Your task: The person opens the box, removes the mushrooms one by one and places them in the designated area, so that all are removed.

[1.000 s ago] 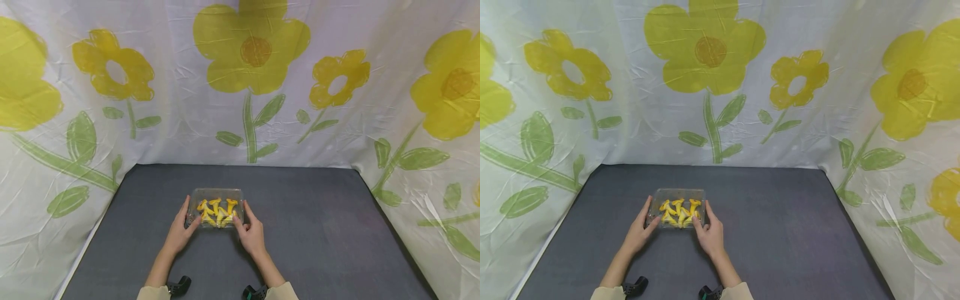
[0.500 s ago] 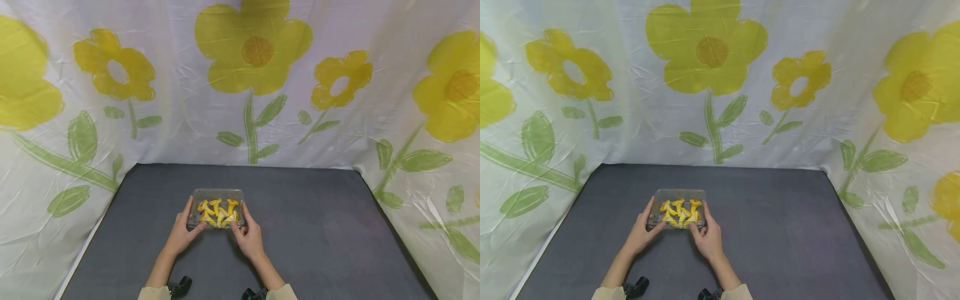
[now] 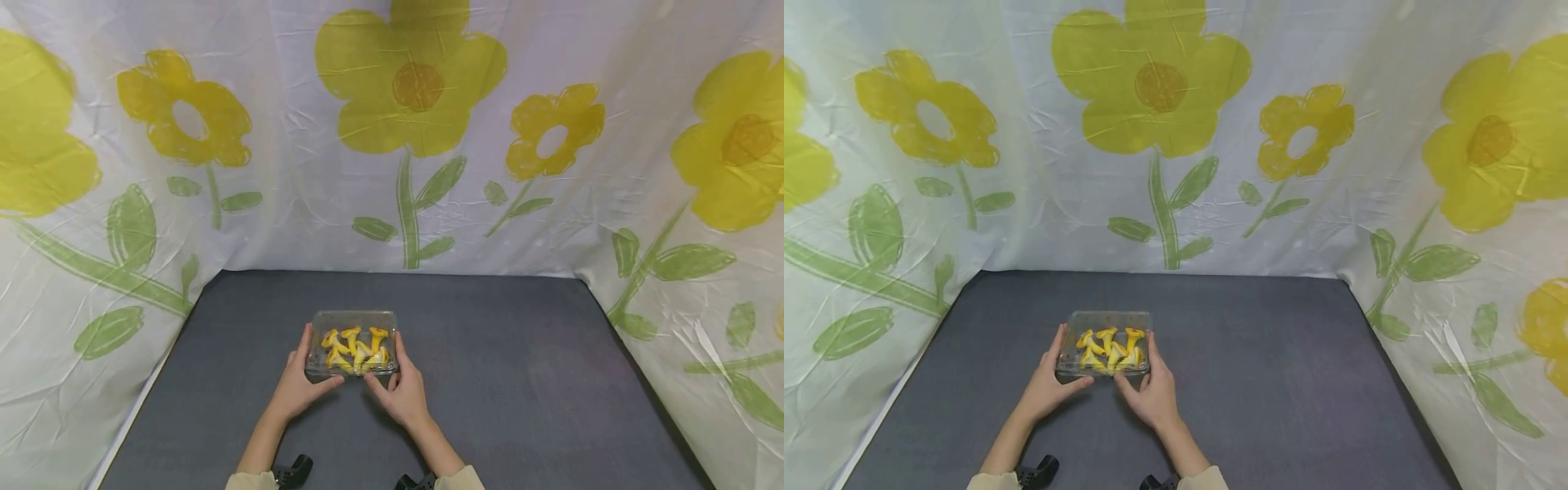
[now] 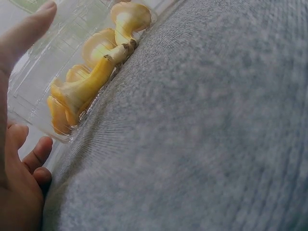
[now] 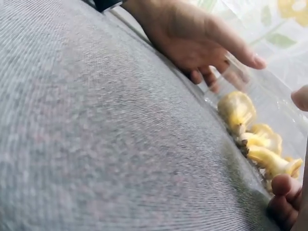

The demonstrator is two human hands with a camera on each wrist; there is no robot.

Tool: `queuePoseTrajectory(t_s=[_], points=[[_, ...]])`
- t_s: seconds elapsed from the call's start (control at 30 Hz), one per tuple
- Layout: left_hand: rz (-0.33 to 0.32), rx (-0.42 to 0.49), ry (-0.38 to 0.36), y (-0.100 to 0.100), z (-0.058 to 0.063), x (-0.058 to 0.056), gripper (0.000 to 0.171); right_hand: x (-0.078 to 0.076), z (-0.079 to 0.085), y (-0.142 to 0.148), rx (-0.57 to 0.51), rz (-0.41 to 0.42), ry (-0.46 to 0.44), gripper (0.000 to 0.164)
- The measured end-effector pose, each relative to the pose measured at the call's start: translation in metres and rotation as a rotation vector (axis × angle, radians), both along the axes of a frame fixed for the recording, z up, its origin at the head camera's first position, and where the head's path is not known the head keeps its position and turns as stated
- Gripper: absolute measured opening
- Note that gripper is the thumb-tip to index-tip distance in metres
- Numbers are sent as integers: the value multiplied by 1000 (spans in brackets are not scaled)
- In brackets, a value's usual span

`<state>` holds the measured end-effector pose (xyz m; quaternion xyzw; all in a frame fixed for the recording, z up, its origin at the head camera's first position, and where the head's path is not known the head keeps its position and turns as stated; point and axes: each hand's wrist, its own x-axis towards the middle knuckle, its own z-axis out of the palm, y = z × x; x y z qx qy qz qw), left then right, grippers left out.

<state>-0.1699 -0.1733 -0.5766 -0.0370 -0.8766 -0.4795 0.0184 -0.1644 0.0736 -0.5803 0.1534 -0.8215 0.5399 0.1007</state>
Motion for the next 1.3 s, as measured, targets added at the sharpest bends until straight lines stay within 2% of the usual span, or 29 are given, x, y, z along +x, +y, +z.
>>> queuePoseTrajectory(t_s=[0.27,0.73,1.0,1.3], points=[[8,16,-13,0,-1,0,130,0,1,-4,33,-42,-63,106],[9,-5,0,1,-3,-3,123,1,0,-10,29,-98,-23,99],[-3,-5,24,0,-3,0,121,3,-1,-17,-18,-146,38,87],[0,5,-2,1,-3,-1,123,4,-2,-18,-16,-157,16,84]])
